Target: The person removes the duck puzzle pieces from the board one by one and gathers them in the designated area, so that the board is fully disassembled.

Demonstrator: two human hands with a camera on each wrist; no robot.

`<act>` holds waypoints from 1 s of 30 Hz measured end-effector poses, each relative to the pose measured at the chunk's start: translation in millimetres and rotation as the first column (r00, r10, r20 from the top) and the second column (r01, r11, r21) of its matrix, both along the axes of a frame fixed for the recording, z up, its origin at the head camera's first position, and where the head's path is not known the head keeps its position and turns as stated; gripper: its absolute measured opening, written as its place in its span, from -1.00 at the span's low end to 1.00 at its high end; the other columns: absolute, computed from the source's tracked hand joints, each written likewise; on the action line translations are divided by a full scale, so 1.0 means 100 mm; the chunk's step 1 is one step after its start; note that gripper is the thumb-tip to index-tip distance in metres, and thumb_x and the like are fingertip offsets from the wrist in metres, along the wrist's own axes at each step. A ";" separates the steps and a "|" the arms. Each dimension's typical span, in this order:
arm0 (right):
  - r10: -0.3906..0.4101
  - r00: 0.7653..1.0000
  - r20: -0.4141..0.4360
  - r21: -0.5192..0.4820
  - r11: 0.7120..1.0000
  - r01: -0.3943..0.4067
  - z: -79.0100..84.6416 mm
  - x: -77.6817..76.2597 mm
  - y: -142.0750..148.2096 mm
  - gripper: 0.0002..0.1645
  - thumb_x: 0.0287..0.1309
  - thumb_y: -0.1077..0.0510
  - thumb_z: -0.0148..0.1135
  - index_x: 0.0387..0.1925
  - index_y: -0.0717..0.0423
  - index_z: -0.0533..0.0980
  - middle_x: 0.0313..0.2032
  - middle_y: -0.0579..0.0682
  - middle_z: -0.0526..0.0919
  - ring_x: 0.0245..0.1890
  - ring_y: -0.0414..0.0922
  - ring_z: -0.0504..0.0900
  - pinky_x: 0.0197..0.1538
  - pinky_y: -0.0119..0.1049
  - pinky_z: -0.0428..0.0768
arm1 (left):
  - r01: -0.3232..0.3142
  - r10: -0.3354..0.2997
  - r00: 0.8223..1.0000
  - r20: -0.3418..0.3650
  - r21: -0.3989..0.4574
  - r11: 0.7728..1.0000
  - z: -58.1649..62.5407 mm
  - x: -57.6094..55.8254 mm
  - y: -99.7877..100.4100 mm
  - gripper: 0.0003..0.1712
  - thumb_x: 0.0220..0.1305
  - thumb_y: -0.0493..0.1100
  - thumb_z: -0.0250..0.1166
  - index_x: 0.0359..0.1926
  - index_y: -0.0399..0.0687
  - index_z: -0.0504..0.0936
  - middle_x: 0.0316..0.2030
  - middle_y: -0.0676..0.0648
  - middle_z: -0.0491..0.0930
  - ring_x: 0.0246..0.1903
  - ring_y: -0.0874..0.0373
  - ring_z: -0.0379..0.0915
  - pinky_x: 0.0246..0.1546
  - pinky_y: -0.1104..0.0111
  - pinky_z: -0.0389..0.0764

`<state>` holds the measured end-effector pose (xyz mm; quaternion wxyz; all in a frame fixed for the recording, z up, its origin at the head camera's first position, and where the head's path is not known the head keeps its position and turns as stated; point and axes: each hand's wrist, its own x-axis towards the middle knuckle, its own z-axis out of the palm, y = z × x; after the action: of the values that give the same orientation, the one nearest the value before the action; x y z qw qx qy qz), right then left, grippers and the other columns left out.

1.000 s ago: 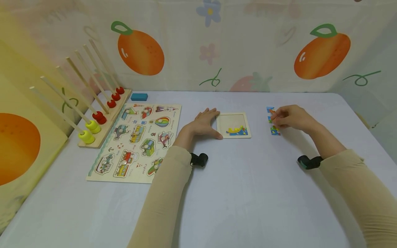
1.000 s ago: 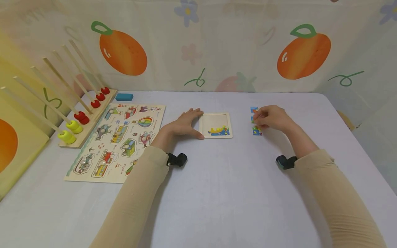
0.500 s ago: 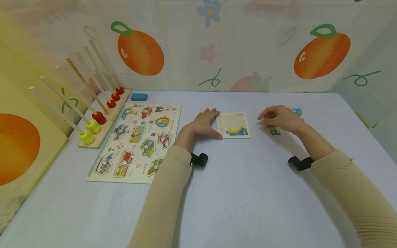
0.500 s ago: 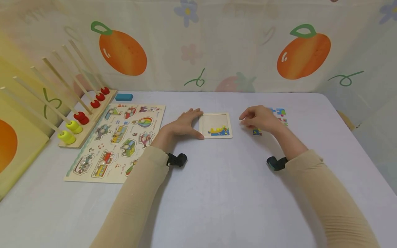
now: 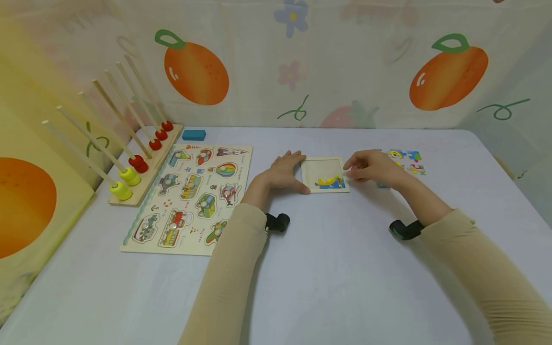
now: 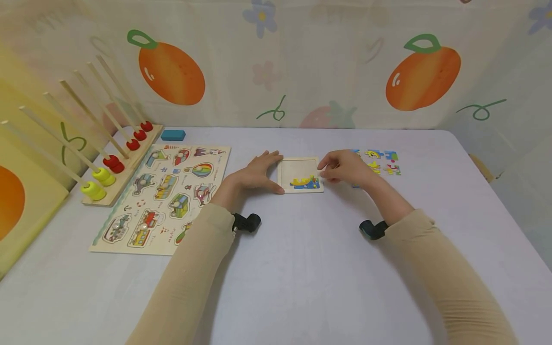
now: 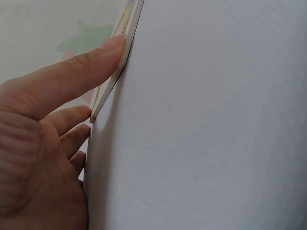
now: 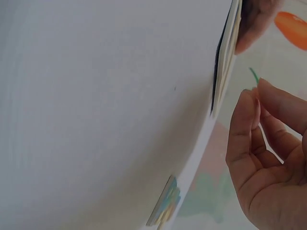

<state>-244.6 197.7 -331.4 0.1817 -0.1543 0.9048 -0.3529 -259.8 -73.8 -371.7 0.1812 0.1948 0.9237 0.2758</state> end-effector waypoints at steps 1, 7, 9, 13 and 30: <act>0.005 1.000 -0.004 0.001 1.000 -0.005 0.00 0.01 -0.02 -0.70 0.28 0.20 0.18 0.00 0.24 0.57 -0.31 0.08 0.64 -0.33 -0.16 0.60 -0.20 -0.47 0.66 | 0.000 0.000 1.000 0.000 0.000 1.000 0.00 0.00 0.00 0.15 0.01 0.10 0.47 0.54 -0.01 0.08 0.60 -0.03 -0.12 0.62 0.03 -0.43 0.64 0.11 -0.34; 0.043 0.999 -0.007 -0.012 0.999 -0.043 -0.03 0.02 -0.15 -0.72 0.25 0.18 0.24 -0.04 0.22 0.58 -0.37 0.09 0.67 -0.40 -0.16 0.58 -0.26 -0.43 0.62 | -0.004 0.004 1.000 0.000 -0.006 1.000 0.00 0.01 0.00 0.14 0.02 0.10 0.47 0.54 -0.01 0.09 0.60 -0.03 -0.12 0.62 0.02 -0.43 0.64 0.11 -0.34; 0.052 0.999 0.003 -0.015 0.999 -0.052 -0.04 0.02 -0.18 -0.71 0.24 0.17 0.26 -0.04 0.22 0.58 -0.40 0.07 0.65 -0.42 -0.16 0.58 -0.27 -0.43 0.61 | -0.004 0.004 1.000 0.000 -0.007 1.000 0.01 0.01 0.00 0.14 0.02 0.11 0.47 0.54 -0.01 0.09 0.60 -0.03 -0.11 0.62 0.02 -0.43 0.64 0.10 -0.33; 0.069 0.998 0.012 -0.008 0.998 -0.069 -0.06 0.00 -0.25 -0.71 0.23 0.17 0.28 -0.05 0.21 0.58 -0.41 0.01 0.61 -0.44 -0.17 0.58 -0.30 -0.42 0.60 | -0.002 0.002 1.000 -0.002 -0.003 1.000 0.01 0.01 0.01 0.14 0.01 0.11 0.47 0.54 -0.01 0.09 0.60 -0.03 -0.11 0.62 0.02 -0.43 0.64 0.09 -0.33; 0.140 0.990 -0.024 0.054 0.989 -0.139 -0.13 0.01 -0.48 -0.70 0.16 0.22 0.32 -0.07 0.20 0.56 -0.39 -0.01 0.56 -0.44 -0.17 0.48 -0.35 -0.43 0.47 | -0.003 0.003 1.000 0.003 0.010 1.000 0.00 0.00 0.00 0.15 0.01 0.12 0.48 0.54 -0.02 0.09 0.60 -0.04 -0.11 0.62 -0.01 -0.42 0.63 0.08 -0.32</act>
<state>-243.9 149.5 -344.3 0.1971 -0.2174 0.9031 -0.3135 -259.7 -74.2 -371.2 0.1814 0.1938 0.9223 0.2807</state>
